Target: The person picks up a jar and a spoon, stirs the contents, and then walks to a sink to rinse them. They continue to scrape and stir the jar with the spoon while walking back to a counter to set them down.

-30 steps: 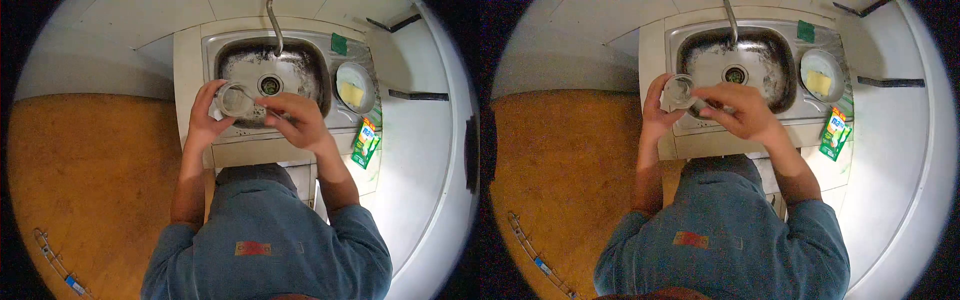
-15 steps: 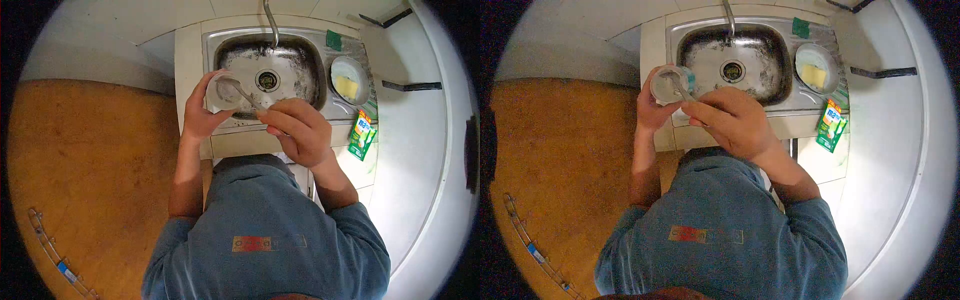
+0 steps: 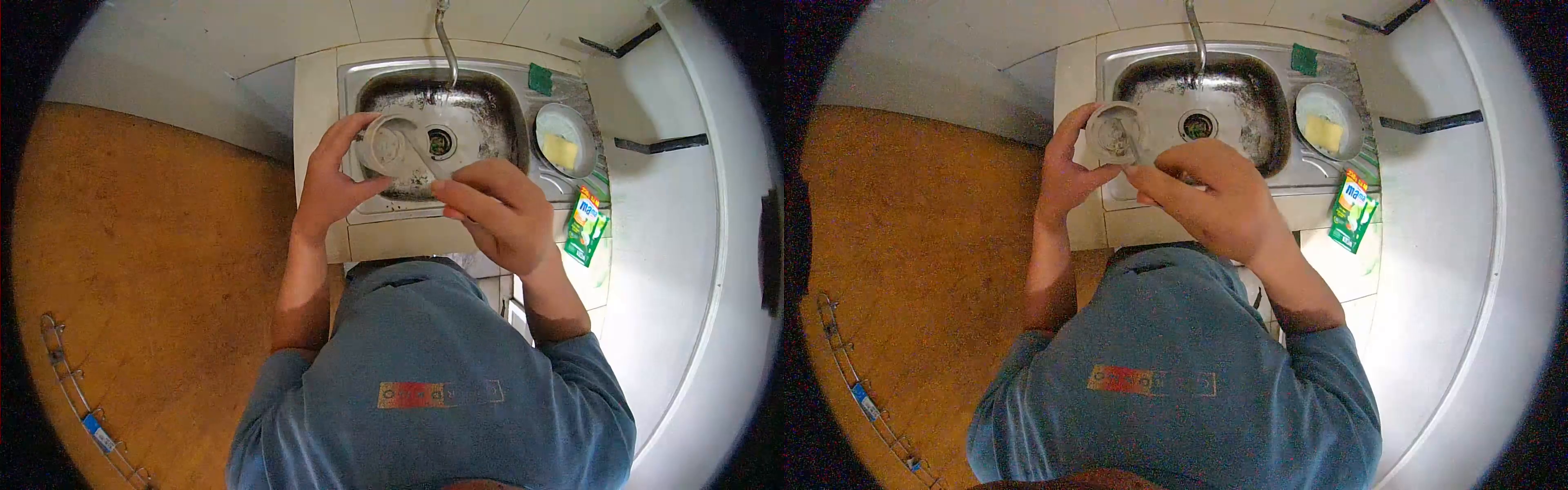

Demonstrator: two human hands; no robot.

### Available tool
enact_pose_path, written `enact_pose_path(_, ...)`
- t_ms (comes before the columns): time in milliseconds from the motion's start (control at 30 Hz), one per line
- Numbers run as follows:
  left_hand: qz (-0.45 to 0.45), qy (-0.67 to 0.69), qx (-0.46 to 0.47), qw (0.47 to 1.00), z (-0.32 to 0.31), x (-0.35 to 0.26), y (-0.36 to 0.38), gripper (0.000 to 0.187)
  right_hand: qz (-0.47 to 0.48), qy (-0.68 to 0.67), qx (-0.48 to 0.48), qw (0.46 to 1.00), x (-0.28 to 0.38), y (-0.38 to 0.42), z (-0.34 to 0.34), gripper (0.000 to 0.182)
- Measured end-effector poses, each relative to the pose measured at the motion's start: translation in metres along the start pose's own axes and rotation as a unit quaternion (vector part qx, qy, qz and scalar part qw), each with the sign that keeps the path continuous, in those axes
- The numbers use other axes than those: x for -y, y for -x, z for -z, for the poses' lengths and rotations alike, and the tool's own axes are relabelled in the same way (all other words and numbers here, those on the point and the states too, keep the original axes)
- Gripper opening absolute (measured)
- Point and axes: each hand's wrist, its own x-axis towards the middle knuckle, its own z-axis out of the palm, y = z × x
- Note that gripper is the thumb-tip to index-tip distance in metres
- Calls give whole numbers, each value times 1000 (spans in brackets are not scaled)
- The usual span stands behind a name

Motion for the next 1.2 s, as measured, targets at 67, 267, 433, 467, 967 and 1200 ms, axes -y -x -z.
enact_pose_path(67,-4,4,9,1000,3,-5,-2,75,5,14,6,1000,-1,0,-7,31)
enact_pose_path(267,-10,2,23,1000,5,-4,-6,74,-26,19,50,998,4,2,-10,33)
enact_pose_path(433,-35,-2,28,999,5,-3,-8,73,0,50,39,998,4,-3,-12,32)
enact_pose_path(467,-28,-11,36,999,5,-4,-9,73,-2,51,38,998,3,-2,-11,32)
enact_pose_path(967,-53,-24,63,996,-2,-1,-16,73,-36,-23,12,999,-7,5,1,25)
enact_pose_path(1200,-57,-6,71,996,-8,-5,-17,73,-77,-67,4,995,-9,13,-5,22)
